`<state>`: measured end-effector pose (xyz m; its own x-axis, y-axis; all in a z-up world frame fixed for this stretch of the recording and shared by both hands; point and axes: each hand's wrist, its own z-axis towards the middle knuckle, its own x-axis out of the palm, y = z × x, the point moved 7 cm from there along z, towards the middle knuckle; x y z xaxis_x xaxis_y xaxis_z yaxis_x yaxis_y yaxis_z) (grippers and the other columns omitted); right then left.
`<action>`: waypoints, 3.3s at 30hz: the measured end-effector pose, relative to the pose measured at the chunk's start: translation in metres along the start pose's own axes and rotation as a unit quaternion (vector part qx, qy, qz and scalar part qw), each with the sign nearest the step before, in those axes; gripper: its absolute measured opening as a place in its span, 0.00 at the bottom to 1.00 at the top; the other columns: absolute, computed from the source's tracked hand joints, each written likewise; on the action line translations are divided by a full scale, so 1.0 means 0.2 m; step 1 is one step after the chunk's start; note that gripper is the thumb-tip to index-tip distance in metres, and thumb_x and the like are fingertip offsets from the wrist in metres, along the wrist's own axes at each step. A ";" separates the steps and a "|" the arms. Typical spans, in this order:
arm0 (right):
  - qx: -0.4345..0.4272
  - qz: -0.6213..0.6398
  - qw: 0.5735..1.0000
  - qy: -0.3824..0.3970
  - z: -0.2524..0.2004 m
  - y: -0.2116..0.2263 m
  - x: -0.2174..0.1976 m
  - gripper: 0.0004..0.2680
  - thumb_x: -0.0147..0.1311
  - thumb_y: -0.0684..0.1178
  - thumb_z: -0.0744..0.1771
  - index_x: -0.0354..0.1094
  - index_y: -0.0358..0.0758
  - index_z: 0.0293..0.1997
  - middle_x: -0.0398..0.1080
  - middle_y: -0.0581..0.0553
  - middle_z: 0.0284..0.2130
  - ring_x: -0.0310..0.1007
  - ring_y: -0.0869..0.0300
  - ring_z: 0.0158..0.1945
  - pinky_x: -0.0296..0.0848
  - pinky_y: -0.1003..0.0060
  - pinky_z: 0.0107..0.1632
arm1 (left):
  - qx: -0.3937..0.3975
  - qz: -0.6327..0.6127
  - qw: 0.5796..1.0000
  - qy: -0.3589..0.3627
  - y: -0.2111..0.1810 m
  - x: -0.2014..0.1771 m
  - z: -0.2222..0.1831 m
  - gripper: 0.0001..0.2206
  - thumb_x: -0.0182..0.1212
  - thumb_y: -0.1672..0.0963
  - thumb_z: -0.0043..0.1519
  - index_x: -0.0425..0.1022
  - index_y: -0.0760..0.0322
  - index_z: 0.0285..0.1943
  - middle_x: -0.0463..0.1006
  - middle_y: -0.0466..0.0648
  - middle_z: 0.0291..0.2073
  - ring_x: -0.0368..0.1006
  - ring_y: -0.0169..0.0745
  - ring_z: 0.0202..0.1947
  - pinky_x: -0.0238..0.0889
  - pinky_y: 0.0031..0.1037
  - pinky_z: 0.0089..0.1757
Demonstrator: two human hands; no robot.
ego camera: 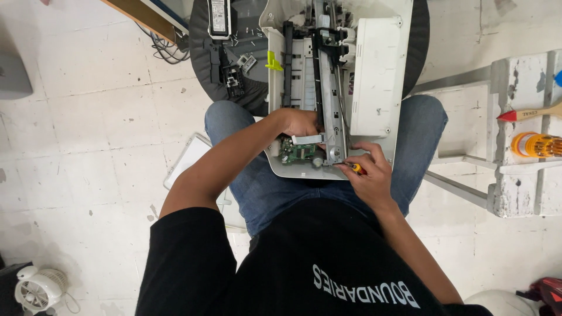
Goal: Removing the scanner carriage assembly from a printer using a screwdriver
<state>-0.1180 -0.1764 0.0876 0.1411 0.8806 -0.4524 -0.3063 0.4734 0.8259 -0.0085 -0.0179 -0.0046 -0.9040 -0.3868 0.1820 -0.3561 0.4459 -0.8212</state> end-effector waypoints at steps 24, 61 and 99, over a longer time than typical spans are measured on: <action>0.022 0.027 0.999 0.017 0.07 0.05 -0.02 0.05 0.72 0.40 0.63 0.77 0.37 0.35 0.72 0.38 0.45 0.79 0.48 0.32 0.75 0.60 0.37 | 0.125 0.349 0.925 0.079 0.17 0.15 0.08 0.22 0.76 0.48 0.54 0.81 0.51 0.57 0.82 0.58 0.47 0.77 0.63 0.45 0.73 0.50 0.49; 0.024 0.041 0.999 0.012 0.07 0.06 -0.01 0.05 0.72 0.41 0.63 0.78 0.38 0.34 0.72 0.39 0.45 0.79 0.51 0.32 0.75 0.62 0.39 | 0.097 0.092 0.989 -0.055 -0.08 0.03 -0.07 0.30 0.83 0.45 0.48 0.80 0.79 0.38 0.81 0.59 0.28 0.73 0.40 0.33 0.71 0.34 0.40; 0.018 0.048 0.999 0.008 0.05 0.03 -0.02 0.05 0.72 0.40 0.63 0.77 0.37 0.34 0.71 0.38 0.45 0.76 0.53 0.28 0.73 0.63 0.36 | 0.143 0.037 0.988 -0.037 0.09 0.01 0.04 0.27 0.83 0.50 0.53 0.79 0.75 0.51 0.84 0.58 0.37 0.77 0.40 0.36 0.71 0.34 0.44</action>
<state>-0.1104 -0.1763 0.0982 0.0979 0.9215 -0.3758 -0.2839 0.3878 0.8769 -0.0156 -0.0178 -0.0242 -0.9017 -0.4239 0.0845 -0.1985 0.2324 -0.9521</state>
